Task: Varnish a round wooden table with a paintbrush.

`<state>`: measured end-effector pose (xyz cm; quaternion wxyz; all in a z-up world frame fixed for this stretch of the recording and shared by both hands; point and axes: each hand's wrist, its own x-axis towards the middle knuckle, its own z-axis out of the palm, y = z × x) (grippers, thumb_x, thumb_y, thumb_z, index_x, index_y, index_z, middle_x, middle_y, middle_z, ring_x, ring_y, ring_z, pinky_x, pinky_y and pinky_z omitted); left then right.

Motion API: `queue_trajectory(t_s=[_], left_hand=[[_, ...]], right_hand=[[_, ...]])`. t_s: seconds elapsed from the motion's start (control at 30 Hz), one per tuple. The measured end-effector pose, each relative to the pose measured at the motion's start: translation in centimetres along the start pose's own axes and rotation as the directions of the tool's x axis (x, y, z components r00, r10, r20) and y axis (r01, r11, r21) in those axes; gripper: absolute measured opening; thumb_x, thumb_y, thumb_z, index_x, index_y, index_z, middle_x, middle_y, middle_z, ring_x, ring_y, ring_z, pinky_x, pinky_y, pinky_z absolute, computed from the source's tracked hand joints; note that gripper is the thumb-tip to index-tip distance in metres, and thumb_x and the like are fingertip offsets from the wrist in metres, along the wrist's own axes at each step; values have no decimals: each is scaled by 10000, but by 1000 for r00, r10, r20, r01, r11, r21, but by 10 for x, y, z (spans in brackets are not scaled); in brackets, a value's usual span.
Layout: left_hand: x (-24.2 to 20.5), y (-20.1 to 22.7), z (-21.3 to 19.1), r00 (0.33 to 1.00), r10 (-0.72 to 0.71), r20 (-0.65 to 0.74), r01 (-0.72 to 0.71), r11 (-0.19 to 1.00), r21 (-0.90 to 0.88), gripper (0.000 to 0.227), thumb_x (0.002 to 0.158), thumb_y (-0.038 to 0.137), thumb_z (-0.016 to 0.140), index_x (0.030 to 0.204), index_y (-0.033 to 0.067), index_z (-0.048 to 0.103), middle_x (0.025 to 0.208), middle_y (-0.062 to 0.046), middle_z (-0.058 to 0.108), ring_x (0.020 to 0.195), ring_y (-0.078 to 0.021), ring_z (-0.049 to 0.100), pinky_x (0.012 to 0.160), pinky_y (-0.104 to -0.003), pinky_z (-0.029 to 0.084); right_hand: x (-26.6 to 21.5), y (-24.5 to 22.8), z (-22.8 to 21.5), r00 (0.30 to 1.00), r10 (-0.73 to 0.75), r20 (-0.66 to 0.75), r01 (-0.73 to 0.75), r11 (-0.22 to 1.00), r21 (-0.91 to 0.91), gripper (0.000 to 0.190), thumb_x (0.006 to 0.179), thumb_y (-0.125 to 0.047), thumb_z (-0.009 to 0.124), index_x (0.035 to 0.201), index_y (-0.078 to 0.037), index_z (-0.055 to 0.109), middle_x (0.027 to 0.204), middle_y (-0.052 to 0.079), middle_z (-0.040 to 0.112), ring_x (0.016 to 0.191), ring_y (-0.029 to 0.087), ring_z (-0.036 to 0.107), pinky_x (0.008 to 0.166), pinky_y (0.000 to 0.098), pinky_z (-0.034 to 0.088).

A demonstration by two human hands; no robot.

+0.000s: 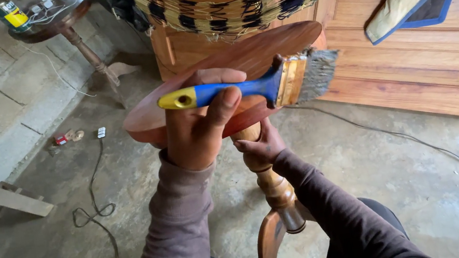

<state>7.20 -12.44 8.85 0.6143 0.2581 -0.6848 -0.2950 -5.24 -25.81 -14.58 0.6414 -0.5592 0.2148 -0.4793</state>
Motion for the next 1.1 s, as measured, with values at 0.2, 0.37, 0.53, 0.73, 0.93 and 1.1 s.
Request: queue_trajectory(t_s=[0.2, 0.37, 0.53, 0.73, 0.93, 1.1], left_hand=[[0, -5, 2, 998, 64, -21, -62, 996, 66, 277, 1117, 248, 653, 1241, 1, 641, 1190, -66, 679, 1090, -122, 635, 1046, -288, 511], [1, -2, -1, 1000, 23, -5, -23, 997, 67, 293, 1104, 251, 646, 1260, 2, 644, 1192, -61, 681, 1067, -115, 631, 1025, -286, 516], [-4, 2, 0, 999, -8, 32, 7, 999, 36, 304, 1101, 247, 641, 1268, -6, 623, 1207, -68, 696, 1080, -133, 706, 1013, -289, 563], [-3, 7, 4, 995, -82, 55, 87, 991, -98, 333, 1080, 247, 648, 1289, -10, 614, 1162, -60, 704, 1076, -140, 709, 952, -311, 611], [-1, 5, 1, 986, 139, 92, -155, 966, 208, 272, 1117, 208, 669, 1296, 5, 640, 1149, -84, 722, 1046, -155, 711, 933, -294, 580], [8, 16, 5, 962, 240, 131, -273, 857, 437, 338, 996, 188, 699, 1264, -1, 616, 1153, -137, 700, 1025, -250, 708, 917, -335, 564]], right_hand=[[-28, -25, -10, 975, -222, 10, 198, 846, -494, 844, 735, -239, 917, 1389, -31, 426, 1258, 182, 597, 1127, 289, 614, 921, 381, 532], [-116, -126, 24, 948, -278, -157, 39, 590, -806, 399, 821, -264, 857, 1102, -27, 704, 944, 152, 677, 852, 306, 672, 790, 365, 550], [-134, -228, 56, 564, -766, 310, 276, -179, -944, 531, 786, -217, 920, 1235, -46, 695, 943, 100, 575, 866, 283, 535, 803, 428, 398], [-82, -291, 100, 592, -627, 506, 185, -506, -843, 381, 870, -243, 818, 1206, -94, 718, 950, 59, 576, 870, 259, 512, 796, 397, 422], [-76, -297, 92, 658, -525, 540, 197, -571, -797, 327, 820, -270, 793, 1080, -90, 710, 869, 61, 538, 844, 258, 520, 764, 404, 420], [-92, -307, 65, 657, -551, 515, 191, -540, -820, 213, 885, -148, 786, 1078, -70, 738, 917, 67, 598, 854, 256, 555, 756, 393, 432]])
